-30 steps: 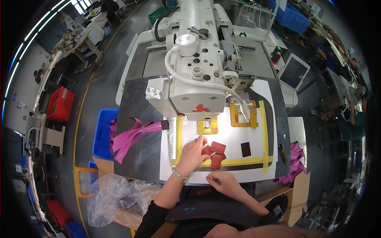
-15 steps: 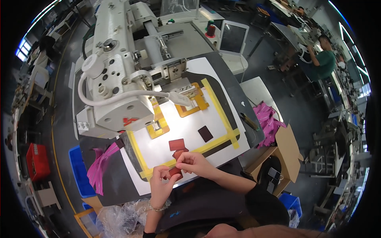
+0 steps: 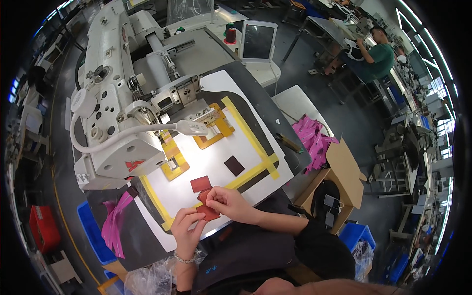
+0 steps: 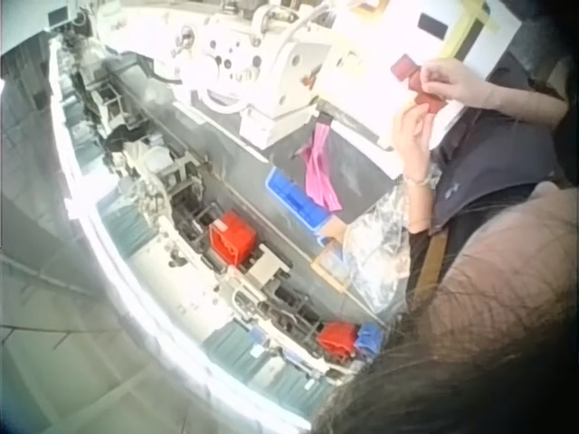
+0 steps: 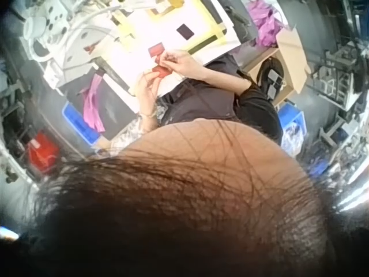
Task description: Use an industrial sewing machine to attach leather reinforcement patches to purple fabric straps.
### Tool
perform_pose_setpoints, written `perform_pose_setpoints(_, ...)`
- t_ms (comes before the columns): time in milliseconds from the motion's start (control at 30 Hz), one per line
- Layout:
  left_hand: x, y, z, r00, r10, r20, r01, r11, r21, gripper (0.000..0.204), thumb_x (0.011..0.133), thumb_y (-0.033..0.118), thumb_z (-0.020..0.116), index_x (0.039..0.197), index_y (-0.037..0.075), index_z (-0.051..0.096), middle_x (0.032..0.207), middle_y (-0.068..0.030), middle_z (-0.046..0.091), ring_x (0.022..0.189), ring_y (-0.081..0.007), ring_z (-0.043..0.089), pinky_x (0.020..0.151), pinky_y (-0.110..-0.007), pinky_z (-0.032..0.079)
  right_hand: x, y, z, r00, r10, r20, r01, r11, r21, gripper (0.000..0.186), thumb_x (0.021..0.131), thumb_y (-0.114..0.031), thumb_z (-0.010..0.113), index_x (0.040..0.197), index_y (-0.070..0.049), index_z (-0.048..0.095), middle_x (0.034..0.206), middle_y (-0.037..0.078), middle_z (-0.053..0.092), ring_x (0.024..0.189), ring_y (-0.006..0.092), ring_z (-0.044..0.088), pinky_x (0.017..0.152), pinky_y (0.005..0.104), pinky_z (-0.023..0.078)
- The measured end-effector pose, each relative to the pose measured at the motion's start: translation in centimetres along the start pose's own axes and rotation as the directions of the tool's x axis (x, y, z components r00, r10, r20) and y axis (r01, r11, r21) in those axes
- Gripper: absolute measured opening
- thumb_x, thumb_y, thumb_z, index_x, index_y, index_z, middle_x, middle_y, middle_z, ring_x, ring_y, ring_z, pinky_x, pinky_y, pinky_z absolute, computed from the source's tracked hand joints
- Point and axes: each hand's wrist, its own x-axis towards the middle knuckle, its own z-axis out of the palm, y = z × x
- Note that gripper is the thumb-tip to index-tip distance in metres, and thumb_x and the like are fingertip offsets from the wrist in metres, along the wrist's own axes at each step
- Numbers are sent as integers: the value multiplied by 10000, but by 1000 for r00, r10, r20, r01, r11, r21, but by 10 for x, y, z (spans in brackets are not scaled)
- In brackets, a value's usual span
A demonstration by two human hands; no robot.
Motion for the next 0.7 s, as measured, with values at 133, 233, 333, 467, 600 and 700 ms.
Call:
perform_pose_setpoints(133, 3, -1, 13, 984, -149, -98, 124, 967, -222, 164, 690, -66, 734, 815, 0, 652, 891, -97, 624, 781, -172, 618, 648, -252, 515, -2, -2, 7, 973, -190, -130, 155, 958, -242, 58, 929, -51, 562, 929, 3, 539, 781, 16, 580, 671, 45, 532, 593, 200, 445)
perform_pose_setpoints(233, -3, -6, 16, 938, -341, -67, 273, 841, -468, 112, 740, -107, 686, 790, -29, 624, 909, -103, 620, 790, -139, 609, 651, -227, 522, -2, -1, 9, 958, -260, -124, 203, 915, -350, 57, 928, -52, 564, 933, 4, 552, 800, 17, 590, 676, 52, 541, 602, 205, 455)
perform_pose_setpoints(333, -4, -6, 17, 912, -401, -90, 298, 796, -527, 94, 760, -110, 680, 779, -45, 614, 909, -110, 619, 791, -137, 612, 679, -238, 520, -1, 0, 8, 980, -168, -109, 145, 971, -192, 68, 918, -51, 582, 957, 1, 559, 828, 14, 600, 694, 56, 555, 615, 206, 467)
perform_pose_setpoints(467, -1, -9, 19, 915, -348, -207, 172, 797, -579, 90, 758, -102, 693, 778, -47, 625, 898, -119, 633, 789, -140, 617, 692, -239, 508, 3, 2, -5, 996, 19, 82, -36, 979, 203, 259, 861, 22, 610, 1113, 28, 550, 1061, 90, 600, 862, 99, 599, 707, 228, 511)
perform_pose_setpoints(600, -2, -10, 15, 913, -329, -242, 186, 863, -470, 95, 748, -89, 713, 759, -32, 638, 855, -121, 659, 793, -149, 630, 703, -241, 496, 6, 4, -2, 990, 65, 124, -89, 974, 207, 284, 826, 51, 635, 1100, 30, 562, 1074, 101, 607, 842, 101, 609, 696, 229, 515)
perform_pose_setpoints(700, -4, -6, 16, 914, -331, -234, 179, 848, -499, 106, 739, -97, 717, 760, -31, 637, 869, -128, 670, 806, -158, 640, 712, -243, 504, 8, 3, 1, 991, 94, 95, -110, 977, 182, 281, 799, 64, 659, 1066, 29, 582, 1045, 107, 624, 814, 109, 621, 689, 233, 518)
